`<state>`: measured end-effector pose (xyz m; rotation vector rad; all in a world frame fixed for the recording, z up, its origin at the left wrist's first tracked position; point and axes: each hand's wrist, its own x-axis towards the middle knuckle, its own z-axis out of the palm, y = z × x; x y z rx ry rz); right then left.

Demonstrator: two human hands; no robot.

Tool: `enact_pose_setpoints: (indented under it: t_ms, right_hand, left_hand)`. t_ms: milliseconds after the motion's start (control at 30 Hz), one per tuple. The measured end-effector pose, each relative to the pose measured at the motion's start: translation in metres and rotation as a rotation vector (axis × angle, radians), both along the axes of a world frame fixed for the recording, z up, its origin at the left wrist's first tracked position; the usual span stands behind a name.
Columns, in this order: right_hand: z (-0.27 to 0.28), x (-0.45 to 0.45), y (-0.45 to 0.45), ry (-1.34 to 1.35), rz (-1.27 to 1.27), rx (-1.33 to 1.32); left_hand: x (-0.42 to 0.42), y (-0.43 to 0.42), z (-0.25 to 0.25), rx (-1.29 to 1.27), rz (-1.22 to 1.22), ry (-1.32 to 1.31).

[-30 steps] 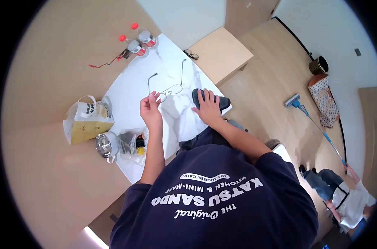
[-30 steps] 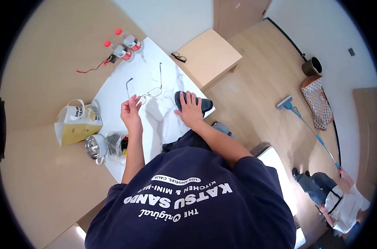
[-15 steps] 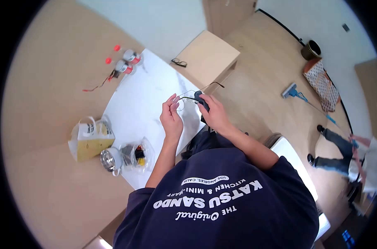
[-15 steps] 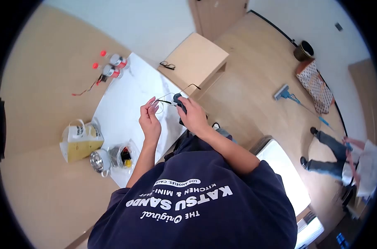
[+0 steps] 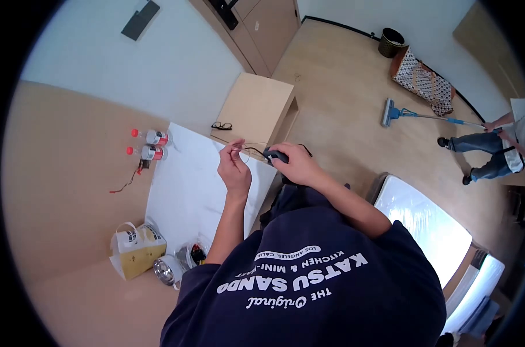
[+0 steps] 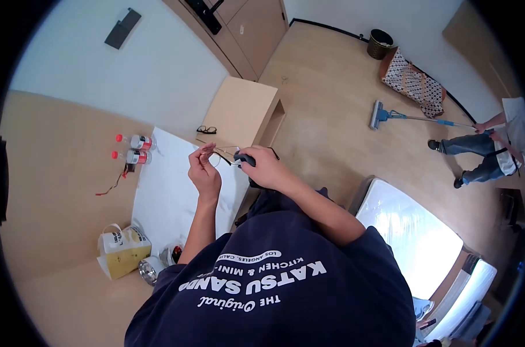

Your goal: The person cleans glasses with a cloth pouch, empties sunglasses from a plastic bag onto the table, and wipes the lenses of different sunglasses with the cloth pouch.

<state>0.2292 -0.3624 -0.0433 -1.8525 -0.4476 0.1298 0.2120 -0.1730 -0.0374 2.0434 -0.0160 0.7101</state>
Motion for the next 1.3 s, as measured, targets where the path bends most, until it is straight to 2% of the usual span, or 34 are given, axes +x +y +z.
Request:
enact_pose_setpoints:
  t_ms: [167,267,367,467,600,633,700,800,867,967,1033,1100,1300]
  right_hand:
    - [0.015,0.003,-0.018,-0.072,-0.251,-0.169]
    - [-0.003,0.002,-0.026,-0.211,-0.188,-0.148]
    - [0.009,-0.002,-0.031,-0.091,-0.222,-0.195]
    - [0.012,0.0,-0.042,-0.067,-0.301,-0.303]
    - [0.029,-0.001,-0.033,-0.098,-0.341,-0.165]
    - [0.028,-0.001,-0.028,-0.225,-0.339,-0.1]
    - [0.049,-0.002,-0.025,-0.143,-0.263,-0.02]
    - [0.067,0.0,-0.013,-0.216,-0.312,-0.054]
    - [0.085,0.001,-0.007,-0.284,-0.396,-0.084]
    - [0.1,0.001,0.004,-0.397,-0.316,0.026]
    - [0.109,-0.006,0.011,-0.384,-0.248,0.075]
    - [0.107,-0.008,0.013,-0.364,-0.182,0.09]
    - [0.098,-0.013,0.01,-0.362,-0.327,0.177]
  left_hand:
    - [0.012,-0.029,0.004,0.156,-0.104,0.033]
    - [0.017,-0.043,0.003,0.259,-0.176,-0.002]
    - [0.029,-0.042,-0.008,0.133,-0.216,-0.02]
    - [0.041,-0.046,0.0,0.137,-0.231,-0.087]
    - [0.048,-0.048,0.009,-0.017,-0.233,-0.114]
    - [0.048,-0.044,0.015,0.018,-0.231,-0.119]
    - [0.047,-0.031,0.031,0.028,-0.206,-0.156]
    - [0.047,-0.015,0.052,-0.085,-0.233,-0.309]
    - [0.042,-0.008,0.072,-0.079,-0.225,-0.388]
    - [0.036,0.003,0.091,0.04,-0.19,-0.505]
    - [0.035,0.009,0.097,0.03,-0.186,-0.548]
    - [0.036,0.009,0.101,0.032,-0.192,-0.598]
    - [0.032,0.004,0.086,0.134,-0.285,-0.569]
